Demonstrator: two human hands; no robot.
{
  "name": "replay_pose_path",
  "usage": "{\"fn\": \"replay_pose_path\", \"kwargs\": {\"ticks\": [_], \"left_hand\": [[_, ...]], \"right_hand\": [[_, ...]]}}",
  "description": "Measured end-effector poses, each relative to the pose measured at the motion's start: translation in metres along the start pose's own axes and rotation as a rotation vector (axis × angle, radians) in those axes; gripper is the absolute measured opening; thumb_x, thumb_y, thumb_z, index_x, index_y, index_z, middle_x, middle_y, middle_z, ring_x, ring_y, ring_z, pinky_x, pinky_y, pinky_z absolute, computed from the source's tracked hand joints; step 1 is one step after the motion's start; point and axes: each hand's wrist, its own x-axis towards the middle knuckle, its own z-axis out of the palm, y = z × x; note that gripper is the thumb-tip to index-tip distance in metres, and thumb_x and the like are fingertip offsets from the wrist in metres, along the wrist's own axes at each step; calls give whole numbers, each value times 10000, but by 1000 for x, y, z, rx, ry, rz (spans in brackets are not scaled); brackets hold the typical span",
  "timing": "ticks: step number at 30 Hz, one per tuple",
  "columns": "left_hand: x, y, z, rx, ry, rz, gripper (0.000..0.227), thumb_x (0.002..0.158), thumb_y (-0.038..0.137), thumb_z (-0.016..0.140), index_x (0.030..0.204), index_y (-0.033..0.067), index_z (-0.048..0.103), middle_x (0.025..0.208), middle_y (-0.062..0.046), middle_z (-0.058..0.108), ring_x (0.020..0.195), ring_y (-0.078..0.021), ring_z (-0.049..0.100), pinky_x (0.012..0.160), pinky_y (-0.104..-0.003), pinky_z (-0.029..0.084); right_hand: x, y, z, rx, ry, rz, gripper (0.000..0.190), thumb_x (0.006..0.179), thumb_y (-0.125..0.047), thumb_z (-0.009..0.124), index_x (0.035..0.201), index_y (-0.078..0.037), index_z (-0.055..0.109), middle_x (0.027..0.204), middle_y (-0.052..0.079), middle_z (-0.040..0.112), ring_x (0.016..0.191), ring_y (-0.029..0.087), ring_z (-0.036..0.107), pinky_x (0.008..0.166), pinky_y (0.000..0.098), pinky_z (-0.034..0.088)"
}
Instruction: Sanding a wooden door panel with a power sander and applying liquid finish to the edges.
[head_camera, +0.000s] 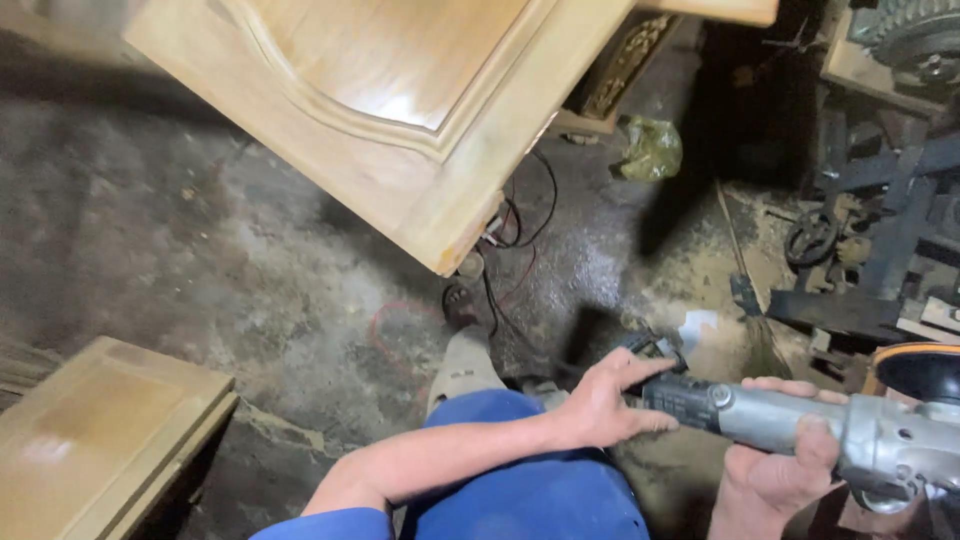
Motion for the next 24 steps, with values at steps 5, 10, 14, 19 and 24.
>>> {"fn": "replay_pose_path", "kwargs": {"ticks": [5, 10, 14, 19, 24], "left_hand": [[6, -8, -54, -109, 138, 54, 749, 734, 464, 798, 1387, 133, 642, 947, -63, 516, 875, -206, 541, 806, -311, 466], [8, 9, -103, 84, -440, 82, 790, 809, 473, 657, 1533, 201, 495, 856, -75, 662, 825, -288, 654, 661, -424, 490], [-15, 25, -183, 362, -554, 307, 456, 870, 424, 609, 1221, 133, 641, 964, -194, 680, 884, -430, 690, 700, -565, 506], [-18, 20, -335, 702, 377, 168, 329, 860, 427, 635, 768, 135, 757, 649, -125, 675, 663, -396, 653, 584, -484, 508], [4, -68, -398, 839, 916, 182, 530, 953, 469, 771, 1308, 123, 582, 1304, -178, 385, 1229, -433, 423, 1030, -624, 407]], "right_hand": [[-8, 1, 76, -129, 116, -129, 651, 695, -553, 797, 1146, -154, 547, 896, 14, 657, 808, 201, 683, 784, 370, 632], [-1, -22, 106, -512, -302, -72, 413, 889, 57, 614, 1244, 17, 407, 995, 228, 632, 827, 269, 669, 826, 420, 630], [9, -27, 146, -969, -485, 87, 417, 747, -39, 847, 1108, -77, 642, 1041, 66, 699, 909, 155, 656, 884, 320, 566], [-13, -13, 224, -1517, -752, 478, 761, 508, -282, 944, 1182, -27, 700, 1086, 265, 767, 1110, 448, 703, 923, 602, 557], [-39, -7, 289, -1679, -1013, 594, 717, 589, -383, 896, 1220, -140, 656, 1109, 156, 775, 1060, 341, 734, 911, 467, 568]]}}
